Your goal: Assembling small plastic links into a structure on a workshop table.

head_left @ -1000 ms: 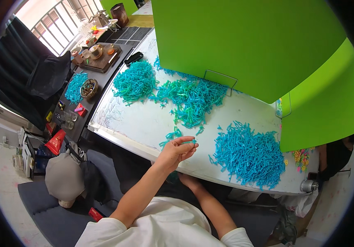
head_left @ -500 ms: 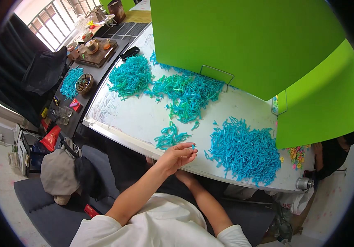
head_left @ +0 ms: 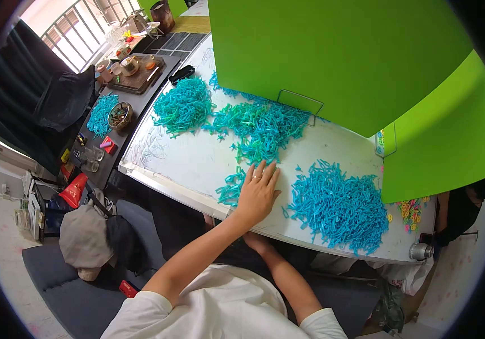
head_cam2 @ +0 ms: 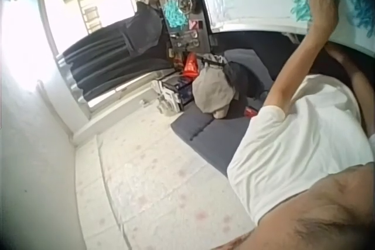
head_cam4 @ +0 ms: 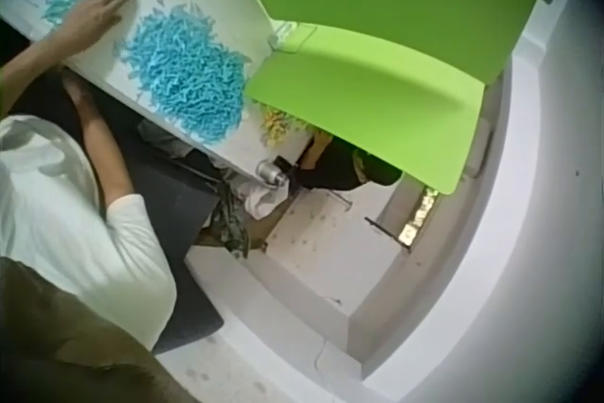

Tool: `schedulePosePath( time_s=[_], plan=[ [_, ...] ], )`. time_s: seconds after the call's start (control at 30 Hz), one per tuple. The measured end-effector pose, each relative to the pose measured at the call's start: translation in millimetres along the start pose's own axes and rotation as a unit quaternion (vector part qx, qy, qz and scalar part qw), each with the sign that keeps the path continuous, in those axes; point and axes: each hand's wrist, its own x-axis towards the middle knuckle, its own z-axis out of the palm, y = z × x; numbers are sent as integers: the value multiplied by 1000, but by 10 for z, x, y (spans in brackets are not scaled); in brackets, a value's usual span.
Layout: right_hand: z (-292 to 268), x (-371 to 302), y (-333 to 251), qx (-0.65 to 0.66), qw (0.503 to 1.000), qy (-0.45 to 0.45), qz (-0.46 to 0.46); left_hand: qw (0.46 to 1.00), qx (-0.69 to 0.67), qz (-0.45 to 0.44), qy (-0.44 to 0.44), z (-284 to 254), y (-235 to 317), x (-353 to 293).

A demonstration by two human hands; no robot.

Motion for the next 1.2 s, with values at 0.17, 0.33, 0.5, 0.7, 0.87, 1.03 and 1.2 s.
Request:
schedulePosePath(
  time_s=[0.17, 0.33, 0.5, 0.7, 0.87, 1.03, 1.2],
  plan=[
    [176, -62, 214, -40, 999, 30, -1, 999, 27, 4, -22, -126, -27, -210],
    [283, -14, 327, -31, 993, 79, -78, 999, -4, -46, -10, -328, -147, -275],
    [143, -33, 240, -43, 997, 42, -48, 993, 20, -114, -12, -358, -371, -125],
    [109, -56, 79, -33, 994, 88, -49, 999, 16, -30, -14, -266, -456, -165],
    [135, -73, 129, 22, 992, 94, -85, 999, -34, -31, -22, -416, -441, -339],
    [96, -33, 124, 42, 994, 64, -81, 990, -137, -20, 5, -512, -554, -497],
    [83, -68, 49, -16, 994, 76, -79, 997, -30, -64, 23, -531, -603, -353]
  ],
)
